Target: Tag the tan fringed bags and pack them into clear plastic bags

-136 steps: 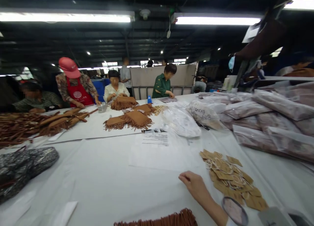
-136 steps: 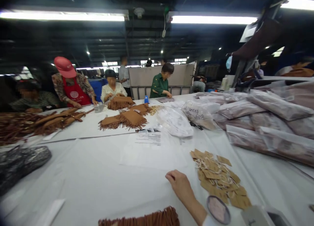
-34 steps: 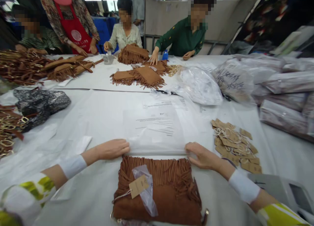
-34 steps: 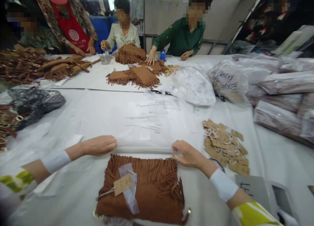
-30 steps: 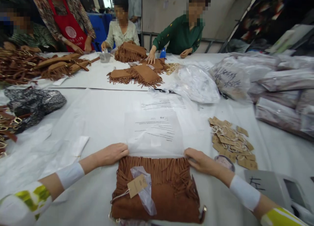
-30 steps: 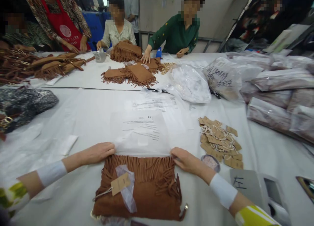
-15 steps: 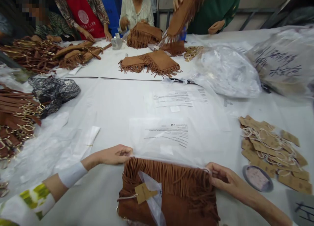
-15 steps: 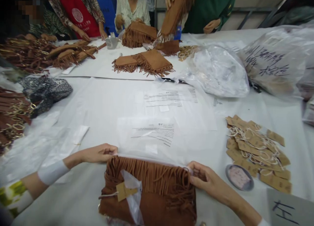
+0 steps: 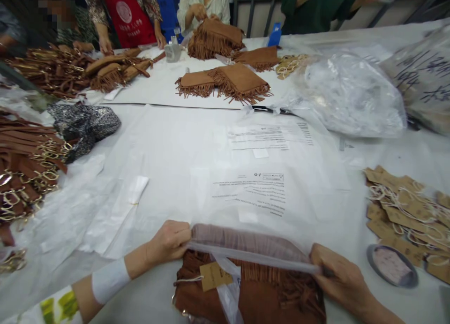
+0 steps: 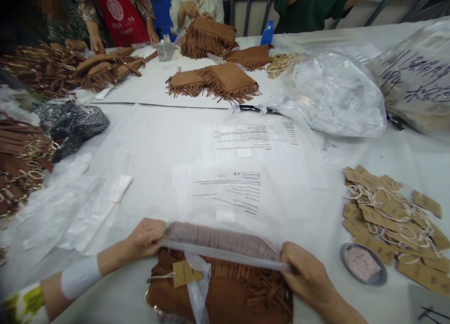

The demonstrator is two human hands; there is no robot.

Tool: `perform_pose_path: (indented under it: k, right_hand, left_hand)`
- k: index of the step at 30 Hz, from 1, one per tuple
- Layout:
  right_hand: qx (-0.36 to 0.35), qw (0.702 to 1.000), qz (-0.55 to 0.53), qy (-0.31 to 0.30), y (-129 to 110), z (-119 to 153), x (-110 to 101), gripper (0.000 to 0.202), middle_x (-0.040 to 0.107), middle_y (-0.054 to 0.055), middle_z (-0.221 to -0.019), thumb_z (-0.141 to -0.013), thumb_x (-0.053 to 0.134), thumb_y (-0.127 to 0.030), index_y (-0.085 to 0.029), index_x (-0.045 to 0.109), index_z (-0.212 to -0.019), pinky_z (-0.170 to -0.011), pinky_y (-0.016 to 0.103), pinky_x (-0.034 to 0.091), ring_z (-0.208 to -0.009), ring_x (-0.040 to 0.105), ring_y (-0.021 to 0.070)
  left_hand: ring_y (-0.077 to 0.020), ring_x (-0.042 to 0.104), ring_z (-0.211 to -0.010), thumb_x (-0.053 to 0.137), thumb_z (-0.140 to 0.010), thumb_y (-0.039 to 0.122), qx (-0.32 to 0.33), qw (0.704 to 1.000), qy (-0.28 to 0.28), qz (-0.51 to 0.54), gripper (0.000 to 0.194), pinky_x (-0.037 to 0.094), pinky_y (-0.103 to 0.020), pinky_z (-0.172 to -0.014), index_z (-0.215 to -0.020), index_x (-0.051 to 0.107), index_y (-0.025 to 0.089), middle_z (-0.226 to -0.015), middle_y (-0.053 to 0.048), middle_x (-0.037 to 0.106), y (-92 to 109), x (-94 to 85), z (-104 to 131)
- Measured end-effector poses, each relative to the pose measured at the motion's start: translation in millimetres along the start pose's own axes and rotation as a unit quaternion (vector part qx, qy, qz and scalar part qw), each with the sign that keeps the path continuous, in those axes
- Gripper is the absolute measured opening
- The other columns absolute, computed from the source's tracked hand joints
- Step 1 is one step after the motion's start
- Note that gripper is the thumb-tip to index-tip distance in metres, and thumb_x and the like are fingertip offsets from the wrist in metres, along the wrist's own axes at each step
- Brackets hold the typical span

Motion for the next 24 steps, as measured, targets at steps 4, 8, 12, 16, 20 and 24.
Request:
perform_pose_path:
  k: [4,8,12,16,20,24]
  right_hand:
    - [-0.042,0.998,0.011,-0.046,-9.0,16.2,-6.3,0.011,0.054,0.0,-0.064,-0.081,0.05,-0.024,-0.025,0.047,-0.071,-0.054,0.027,0.042,-0.057,0.051,0.0144]
    - [-0.01,0.995,-0.02,-0.098,-21.5,33.0,-21.7,0.006,0.059,0.004,-0.083,-0.082,0.045,-0.021,-0.022,0.048,-0.087,-0.068,0.028,0.047,-0.073,0.055,0.0155]
    - [-0.138,0.963,0.064,-0.224,-28.3,39.4,-37.8,0.004,0.058,0.005,-0.089,-0.081,0.047,-0.019,-0.022,0.049,-0.082,-0.089,0.037,0.043,-0.091,0.054,0.0181]
    - [-0.213,0.928,0.187,-0.241,-24.0,41.1,-36.9,0.007,0.058,0.005,-0.097,-0.088,0.053,-0.025,-0.021,0.055,-0.083,-0.099,0.038,0.038,-0.106,0.05,0.018]
    - [-0.227,0.927,0.243,-0.172,-15.4,44.5,-22.3,0.016,0.057,0.004,-0.089,-0.092,0.051,-0.022,-0.02,0.056,-0.077,-0.094,0.036,0.041,-0.101,0.051,0.0173]
    - [-0.205,0.941,0.22,-0.154,-20.7,49.4,-20.2,0.017,0.057,0.006,-0.091,-0.092,0.049,-0.018,-0.019,0.056,-0.076,-0.096,0.039,0.041,-0.1,0.051,0.0188]
  left_hand:
    - [-0.0156,0.052,-0.068,0.044,-0.086,0.019,-0.001,0.993,-0.117,0.021,0.012,0.043,-0.039,-0.088,-0.078,0.052,0.024,-0.071,0.001,0.057,14.6,-15.1,21.2]
    - [-0.0263,0.058,-0.094,0.068,-0.075,0.038,-0.023,0.985,-0.166,0.05,0.037,0.046,-0.045,-0.091,-0.108,0.055,0.031,-0.103,-0.004,0.066,6.9,-3.7,62.8]
    - [-0.0337,0.058,-0.1,0.079,-0.056,0.056,0.005,0.986,-0.155,0.057,0.082,0.048,-0.053,-0.092,-0.128,0.042,0.04,-0.116,-0.004,0.065,-13.7,19.9,87.5]
    - [-0.0314,0.06,-0.099,0.074,-0.06,0.062,0.032,0.989,-0.14,0.017,0.082,0.054,-0.048,-0.088,-0.132,0.04,0.041,-0.118,-0.001,0.065,-13.8,19.6,82.8]
    - [-0.0252,0.061,-0.1,0.074,-0.068,0.054,0.079,0.99,-0.111,-0.021,0.065,0.054,-0.036,-0.09,-0.124,0.052,0.03,-0.116,-0.003,0.066,-5.4,6.8,72.6]
    - [-0.0249,0.06,-0.107,0.071,-0.074,0.049,0.111,0.986,-0.113,-0.043,0.065,0.05,-0.034,-0.097,-0.13,0.048,0.026,-0.121,-0.007,0.063,-1.8,0.8,72.7]
Point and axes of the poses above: each hand's wrist, its own z-axis away from the middle knuckle, its own x-axis out of the palm, y = z × x, the point moved 1 cm from there along -z, towards the middle knuckle
